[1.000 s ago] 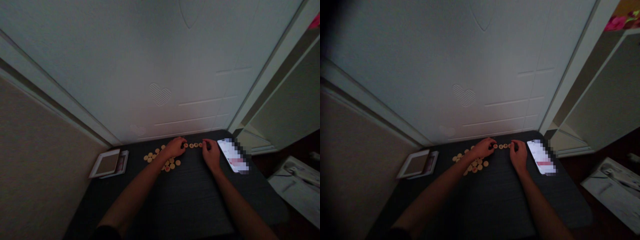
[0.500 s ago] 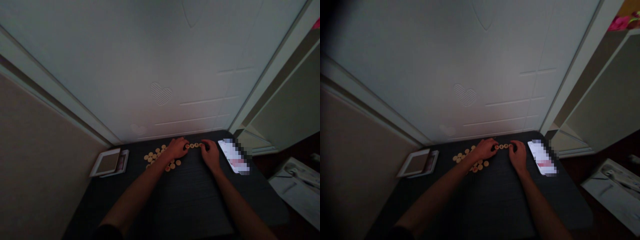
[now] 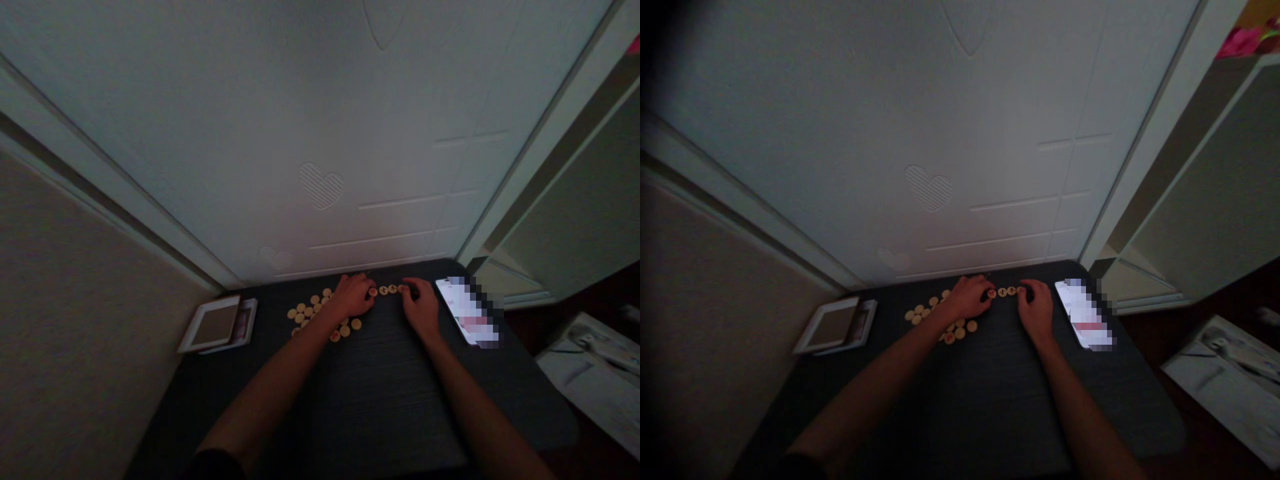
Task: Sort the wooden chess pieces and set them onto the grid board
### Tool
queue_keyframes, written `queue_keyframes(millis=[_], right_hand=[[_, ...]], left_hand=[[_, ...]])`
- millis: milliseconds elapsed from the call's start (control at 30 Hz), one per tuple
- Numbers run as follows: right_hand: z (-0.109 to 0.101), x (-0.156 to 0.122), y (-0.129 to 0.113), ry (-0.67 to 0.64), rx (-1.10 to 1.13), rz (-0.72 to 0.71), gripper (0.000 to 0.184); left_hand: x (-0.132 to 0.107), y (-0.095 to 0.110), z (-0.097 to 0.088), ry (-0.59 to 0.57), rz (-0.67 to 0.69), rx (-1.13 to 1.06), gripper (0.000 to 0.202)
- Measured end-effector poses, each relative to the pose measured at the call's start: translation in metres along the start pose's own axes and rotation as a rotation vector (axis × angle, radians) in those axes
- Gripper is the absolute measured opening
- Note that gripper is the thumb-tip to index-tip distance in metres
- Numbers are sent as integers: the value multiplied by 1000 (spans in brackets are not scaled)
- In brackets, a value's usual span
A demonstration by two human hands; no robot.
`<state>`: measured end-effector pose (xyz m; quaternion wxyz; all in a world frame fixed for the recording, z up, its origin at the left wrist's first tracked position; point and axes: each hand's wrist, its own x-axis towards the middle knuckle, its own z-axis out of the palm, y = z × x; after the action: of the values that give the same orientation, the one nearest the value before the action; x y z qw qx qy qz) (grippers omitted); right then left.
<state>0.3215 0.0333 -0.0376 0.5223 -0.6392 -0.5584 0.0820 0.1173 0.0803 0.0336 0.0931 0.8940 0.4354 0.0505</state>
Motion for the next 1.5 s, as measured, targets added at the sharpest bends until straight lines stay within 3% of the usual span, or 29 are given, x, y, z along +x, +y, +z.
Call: queue_keyframes(millis=[133, 400, 633, 800, 1000, 1500], right_hand=[[0, 0, -1, 1, 2, -2, 26], [-2, 0, -2, 10, 10, 0, 26], [-2, 0, -2, 4, 14, -8, 26], [-2, -1, -2, 5, 1, -16, 26], [-1, -3, -3, 22, -18, -41, 25], [-3, -4, -5, 11, -9, -18, 25]], left_hand=[[1, 1, 2, 8, -6, 5, 21], [-1, 0, 0, 57, -34, -3, 31], [-34, -57, -33, 89, -71, -127, 29], [-73, -86, -44, -26, -103, -143, 24], [-95, -86, -36, -109, -76, -96, 20], [-82, -83, -35, -174, -66, -81, 19]])
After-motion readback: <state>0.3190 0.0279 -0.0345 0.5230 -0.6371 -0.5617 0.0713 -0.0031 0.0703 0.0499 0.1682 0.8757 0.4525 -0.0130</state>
